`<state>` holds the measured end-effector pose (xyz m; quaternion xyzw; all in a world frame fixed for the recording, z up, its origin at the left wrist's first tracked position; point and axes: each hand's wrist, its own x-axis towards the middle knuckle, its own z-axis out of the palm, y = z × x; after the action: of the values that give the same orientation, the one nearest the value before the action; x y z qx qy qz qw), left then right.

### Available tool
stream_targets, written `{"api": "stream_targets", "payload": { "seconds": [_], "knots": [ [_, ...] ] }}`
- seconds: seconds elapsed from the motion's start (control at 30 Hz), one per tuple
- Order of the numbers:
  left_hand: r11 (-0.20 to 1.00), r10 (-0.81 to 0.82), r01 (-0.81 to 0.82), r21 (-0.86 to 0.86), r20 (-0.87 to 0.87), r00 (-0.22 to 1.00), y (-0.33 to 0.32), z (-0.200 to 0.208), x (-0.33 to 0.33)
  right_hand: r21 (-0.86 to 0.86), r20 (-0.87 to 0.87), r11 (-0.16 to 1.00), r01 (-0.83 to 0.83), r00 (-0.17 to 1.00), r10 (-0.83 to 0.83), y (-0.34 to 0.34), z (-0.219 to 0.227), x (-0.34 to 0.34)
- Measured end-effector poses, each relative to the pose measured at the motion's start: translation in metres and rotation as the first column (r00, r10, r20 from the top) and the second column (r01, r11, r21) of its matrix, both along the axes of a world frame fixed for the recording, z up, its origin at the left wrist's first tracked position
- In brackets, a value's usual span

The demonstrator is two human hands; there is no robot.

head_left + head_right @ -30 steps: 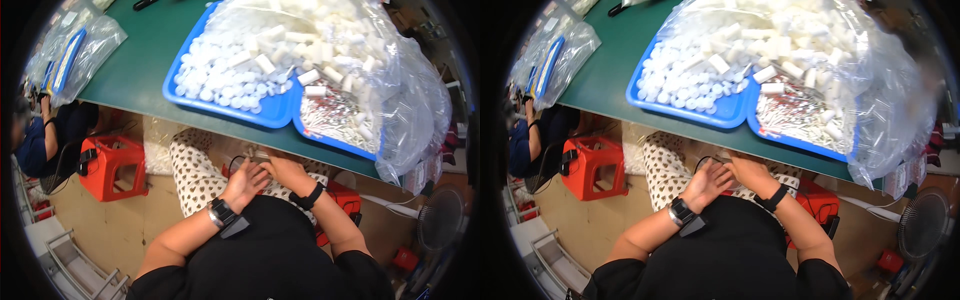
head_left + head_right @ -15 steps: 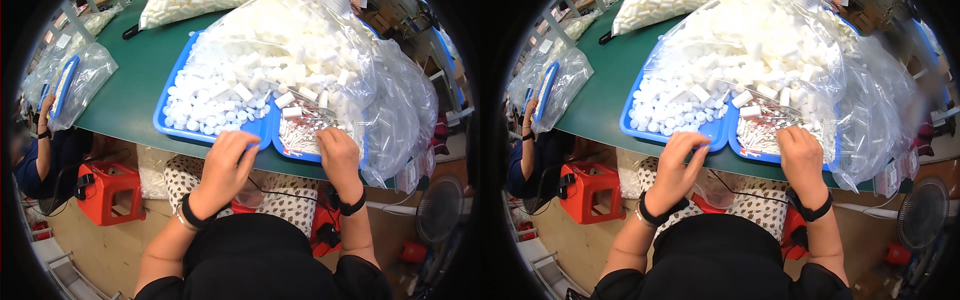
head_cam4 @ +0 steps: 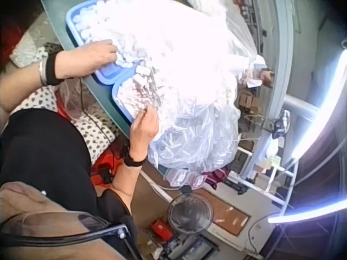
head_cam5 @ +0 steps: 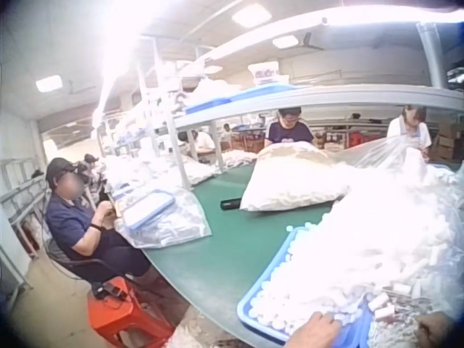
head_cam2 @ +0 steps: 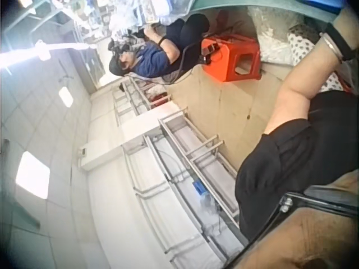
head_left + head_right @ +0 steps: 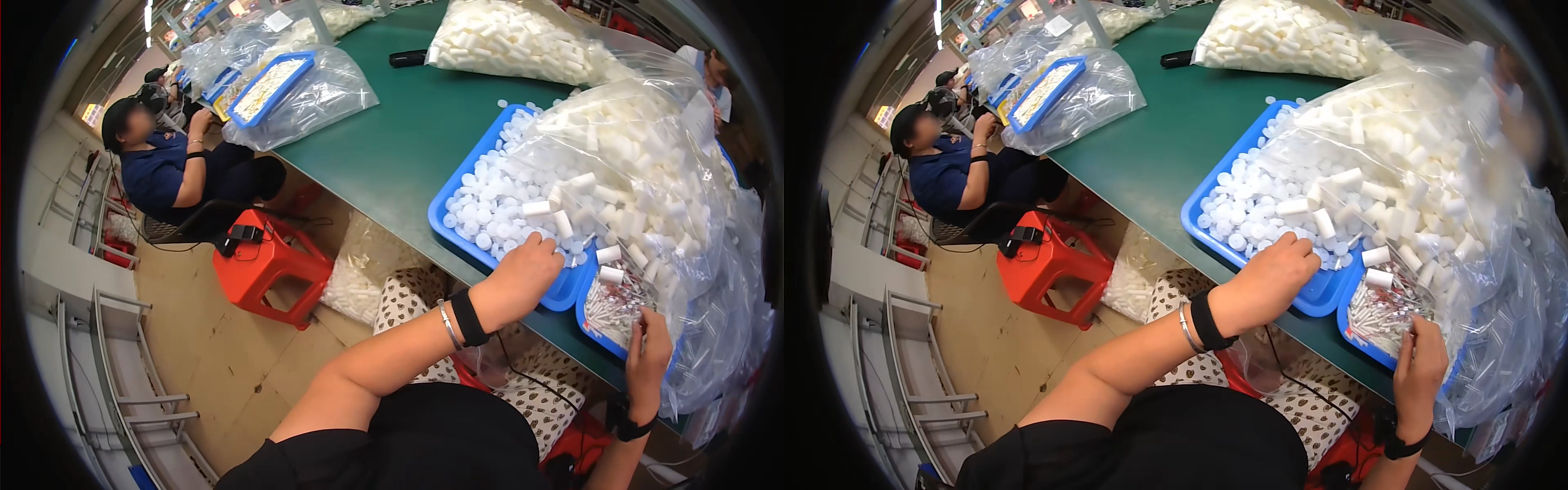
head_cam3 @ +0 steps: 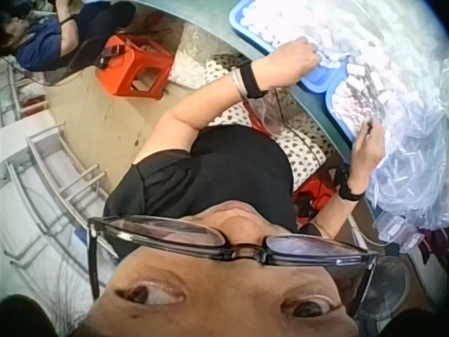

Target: The person sits at a green table and repeatedly picks up small white plastic discs and cylindrical foam pieces. They insert the foam pieces into the discs by hand, creating small assembled units. The person places the finished items into a blue tray on the table.

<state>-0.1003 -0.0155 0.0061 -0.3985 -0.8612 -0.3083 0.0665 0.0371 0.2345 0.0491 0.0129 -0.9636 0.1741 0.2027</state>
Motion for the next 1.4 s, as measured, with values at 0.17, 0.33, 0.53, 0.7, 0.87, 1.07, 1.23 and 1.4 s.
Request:
{"api": "stream_targets", "payload": {
  "seconds": [0.17,0.33,0.53,0.7,0.87,1.07,1.23,1.4],
  "knots": [
    [0.994,-0.033,0.030,0.109,0.022,0.999,-0.002,-0.009,0.001,-0.454,-0.030,0.890,0.054,0.997,-0.076,0.009,-0.004,0.007],
    [0.994,-0.057,0.053,0.091,0.036,0.998,-0.005,-0.011,0.002,-0.678,-0.077,0.733,0.053,0.987,-0.142,-0.002,0.001,0.007],
    [0.843,-0.199,-0.016,0.537,0.340,0.919,0.009,0.002,0.008,-0.890,-0.077,0.456,-0.012,0.989,-0.124,-0.023,0.005,0.015],
    [0.487,-0.803,-0.624,0.611,0.595,-0.043,0.002,0.012,0.059,-0.928,-0.054,0.367,-0.069,0.997,0.050,-0.068,0.006,0.014],
    [0.460,-0.866,-0.707,0.537,0.449,-0.222,0.005,-0.003,0.082,-0.929,0.031,0.370,-0.011,0.994,0.108,-0.078,-0.004,0.017],
    [0.464,-0.855,-0.765,0.447,0.453,-0.254,0.004,-0.008,0.088,-0.899,0.048,0.438,0.013,0.997,0.068,-0.076,-0.011,0.017],
    [0.434,-0.864,-0.789,0.435,0.449,-0.228,0.002,-0.012,0.090,-0.870,0.004,0.493,-0.030,0.998,0.069,-0.079,-0.013,0.018],
    [0.436,-0.815,-0.757,0.487,0.571,-0.101,0.004,-0.013,0.093,-0.736,-0.097,0.655,-0.172,0.984,0.150,-0.079,-0.014,0.018]
  ]
}}
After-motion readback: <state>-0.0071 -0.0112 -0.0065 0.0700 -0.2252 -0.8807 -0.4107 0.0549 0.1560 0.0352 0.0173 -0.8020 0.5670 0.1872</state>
